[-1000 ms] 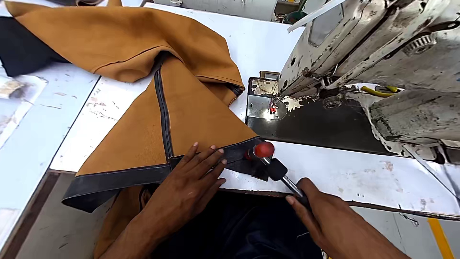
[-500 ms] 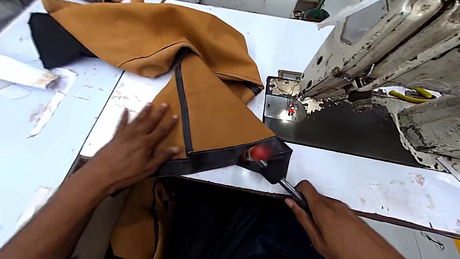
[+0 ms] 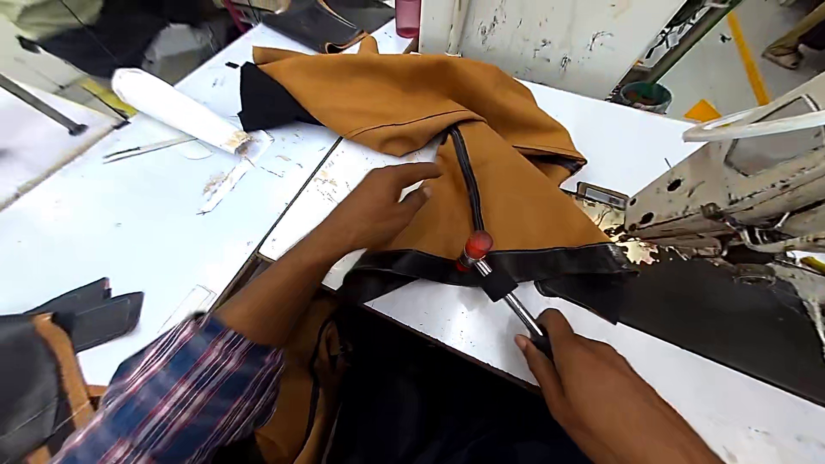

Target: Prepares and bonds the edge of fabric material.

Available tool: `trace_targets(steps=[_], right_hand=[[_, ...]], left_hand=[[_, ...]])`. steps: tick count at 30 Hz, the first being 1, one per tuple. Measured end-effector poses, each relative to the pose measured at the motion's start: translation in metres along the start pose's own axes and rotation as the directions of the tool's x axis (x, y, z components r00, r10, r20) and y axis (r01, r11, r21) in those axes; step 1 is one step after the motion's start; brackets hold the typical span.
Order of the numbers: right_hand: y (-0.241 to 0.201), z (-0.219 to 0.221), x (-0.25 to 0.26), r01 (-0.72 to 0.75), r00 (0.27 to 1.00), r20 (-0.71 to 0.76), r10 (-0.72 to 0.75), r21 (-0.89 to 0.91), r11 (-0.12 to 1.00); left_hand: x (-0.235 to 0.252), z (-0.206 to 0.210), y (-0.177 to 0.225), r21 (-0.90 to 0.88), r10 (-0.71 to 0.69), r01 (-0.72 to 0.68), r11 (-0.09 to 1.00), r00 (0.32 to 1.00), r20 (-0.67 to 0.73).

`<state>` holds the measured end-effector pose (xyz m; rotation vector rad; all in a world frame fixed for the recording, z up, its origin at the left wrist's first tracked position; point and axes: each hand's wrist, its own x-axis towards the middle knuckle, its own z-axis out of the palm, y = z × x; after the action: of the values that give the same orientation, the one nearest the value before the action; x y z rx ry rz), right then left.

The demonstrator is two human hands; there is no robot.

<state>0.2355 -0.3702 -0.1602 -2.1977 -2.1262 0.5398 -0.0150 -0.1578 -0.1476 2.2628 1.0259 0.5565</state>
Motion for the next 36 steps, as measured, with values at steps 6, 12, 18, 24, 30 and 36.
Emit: trace_targets(steps=[6, 12, 18, 24, 30, 36], right_hand=[[-0.016, -0.029, -0.006, 0.149, 0.985, 0.073, -0.158, 0.119, 0.982], [-0.038, -0.005, 0.010, 0.350, 0.937, -0.064, -0.345, 0.225, 0.909], [-0.046, -0.048, -0.004, 0.313, 0.949, -0.111, -0.294, 0.264, 0.912], [-0.054, -0.031, 0.003, 0.312, 0.947, -0.001, -0.320, 0.228, 0.922], [-0.068, -0.004, 0.035, 0.317, 0.940, 0.120, -0.319, 0.035, 0.948], [-0.081, 0.005, 0.039, 0.357, 0.925, 0.130, -0.358, 0.028, 0.934]], left_hand=[[-0.142, -0.001, -0.013, 0.242, 0.123, -0.087, 0.966, 0.983, -0.138], [-0.162, 0.035, -0.009, 0.134, -0.074, 0.161, 0.978, 0.864, -0.498], [-0.145, 0.034, 0.020, -0.341, -0.476, 0.349, 0.873, 0.764, -0.435], [-0.157, 0.044, -0.018, 0.035, -0.117, 0.157, 0.987, 0.852, -0.511], [-0.157, 0.026, -0.042, 0.158, 0.055, 0.006, 0.987, 0.923, -0.380], [-0.178, 0.029, -0.055, 0.184, 0.160, -0.089, 0.979, 0.893, -0.420]])
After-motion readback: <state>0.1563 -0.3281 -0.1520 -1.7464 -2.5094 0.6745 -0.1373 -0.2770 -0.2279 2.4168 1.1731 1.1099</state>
